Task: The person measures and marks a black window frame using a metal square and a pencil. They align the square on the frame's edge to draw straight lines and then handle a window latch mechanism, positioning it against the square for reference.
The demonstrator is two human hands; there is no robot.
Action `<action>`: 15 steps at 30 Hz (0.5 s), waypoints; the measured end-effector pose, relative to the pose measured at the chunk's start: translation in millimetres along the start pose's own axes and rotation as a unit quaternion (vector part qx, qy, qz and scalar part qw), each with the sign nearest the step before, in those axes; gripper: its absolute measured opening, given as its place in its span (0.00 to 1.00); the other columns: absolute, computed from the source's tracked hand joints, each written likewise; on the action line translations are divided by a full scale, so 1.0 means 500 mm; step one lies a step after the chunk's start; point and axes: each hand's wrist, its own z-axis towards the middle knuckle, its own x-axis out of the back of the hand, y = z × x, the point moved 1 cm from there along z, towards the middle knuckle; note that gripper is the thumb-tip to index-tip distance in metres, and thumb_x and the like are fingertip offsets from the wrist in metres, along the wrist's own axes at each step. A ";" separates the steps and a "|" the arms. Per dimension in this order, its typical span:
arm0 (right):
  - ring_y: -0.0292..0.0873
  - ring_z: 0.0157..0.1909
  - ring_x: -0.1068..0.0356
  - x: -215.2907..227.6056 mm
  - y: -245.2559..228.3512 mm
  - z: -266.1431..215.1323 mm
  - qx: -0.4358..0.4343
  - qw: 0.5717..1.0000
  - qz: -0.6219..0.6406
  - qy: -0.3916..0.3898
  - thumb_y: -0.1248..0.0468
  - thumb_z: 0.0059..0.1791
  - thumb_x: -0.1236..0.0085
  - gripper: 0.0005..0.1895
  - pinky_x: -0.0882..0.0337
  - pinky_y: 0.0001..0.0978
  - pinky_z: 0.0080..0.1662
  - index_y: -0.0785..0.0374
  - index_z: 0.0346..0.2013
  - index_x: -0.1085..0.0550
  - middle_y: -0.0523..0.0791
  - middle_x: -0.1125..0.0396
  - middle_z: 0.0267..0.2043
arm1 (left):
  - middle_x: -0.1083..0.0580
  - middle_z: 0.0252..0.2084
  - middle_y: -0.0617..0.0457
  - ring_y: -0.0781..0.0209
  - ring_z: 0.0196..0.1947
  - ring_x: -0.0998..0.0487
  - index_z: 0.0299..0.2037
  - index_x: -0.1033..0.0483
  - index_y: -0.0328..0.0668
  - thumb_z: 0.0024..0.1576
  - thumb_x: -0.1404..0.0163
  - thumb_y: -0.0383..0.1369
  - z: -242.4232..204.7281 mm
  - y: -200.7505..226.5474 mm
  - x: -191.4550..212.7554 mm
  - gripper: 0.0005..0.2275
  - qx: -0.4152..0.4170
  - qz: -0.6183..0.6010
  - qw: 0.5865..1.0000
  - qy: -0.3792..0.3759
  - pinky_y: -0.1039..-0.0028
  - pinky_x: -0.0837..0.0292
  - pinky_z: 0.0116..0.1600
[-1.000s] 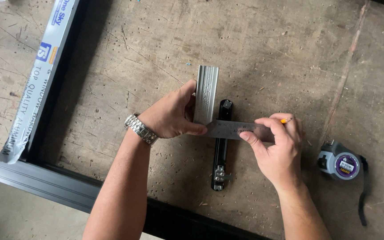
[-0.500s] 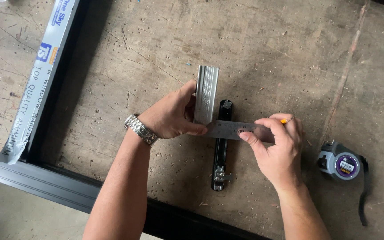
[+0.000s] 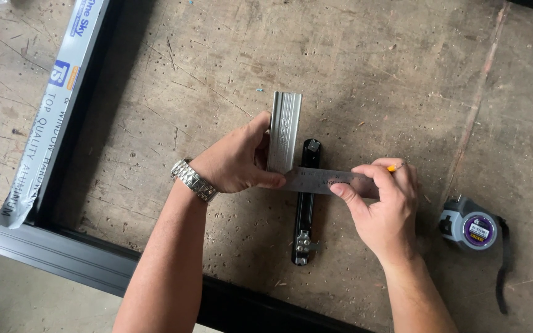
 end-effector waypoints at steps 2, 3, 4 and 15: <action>0.55 0.46 0.34 0.001 -0.002 0.000 -0.003 1.000 0.001 0.000 0.48 0.46 0.28 0.20 0.35 0.47 0.55 0.59 0.38 0.24 0.46 0.37 0.41 | 0.23 0.44 0.32 0.32 0.43 0.18 0.53 0.39 0.35 0.44 0.29 0.34 0.000 0.002 0.000 0.33 -0.002 0.004 1.000 -0.002 0.49 0.18 0.47; 0.55 0.46 0.34 0.001 -0.003 0.001 -0.002 1.000 0.001 0.000 0.48 0.46 0.28 0.20 0.35 0.47 0.55 0.59 0.38 0.24 0.46 0.37 0.41 | 0.23 0.44 0.32 0.32 0.43 0.18 0.53 0.39 0.35 0.44 0.29 0.33 0.001 0.001 0.000 0.33 -0.003 0.003 1.000 -0.004 0.49 0.18 0.47; 0.55 0.46 0.34 0.002 -0.004 0.002 -0.001 1.000 0.001 0.001 0.48 0.46 0.28 0.20 0.35 0.47 0.55 0.59 0.38 0.24 0.46 0.37 0.41 | 0.23 0.44 0.32 0.32 0.43 0.18 0.53 0.39 0.34 0.44 0.29 0.33 0.002 -0.001 -0.001 0.33 -0.004 0.002 1.000 -0.006 0.49 0.18 0.46; 0.54 0.46 0.34 0.005 -0.005 0.007 0.011 1.000 -0.028 -0.007 0.47 0.47 0.30 0.21 0.34 0.46 0.53 0.62 0.38 0.23 0.48 0.37 0.41 | 0.34 0.58 0.32 0.45 0.38 0.22 0.74 0.74 0.48 0.44 0.31 0.21 -0.001 -0.001 -0.023 0.59 -0.069 -0.010 0.997 0.024 0.57 0.20 0.39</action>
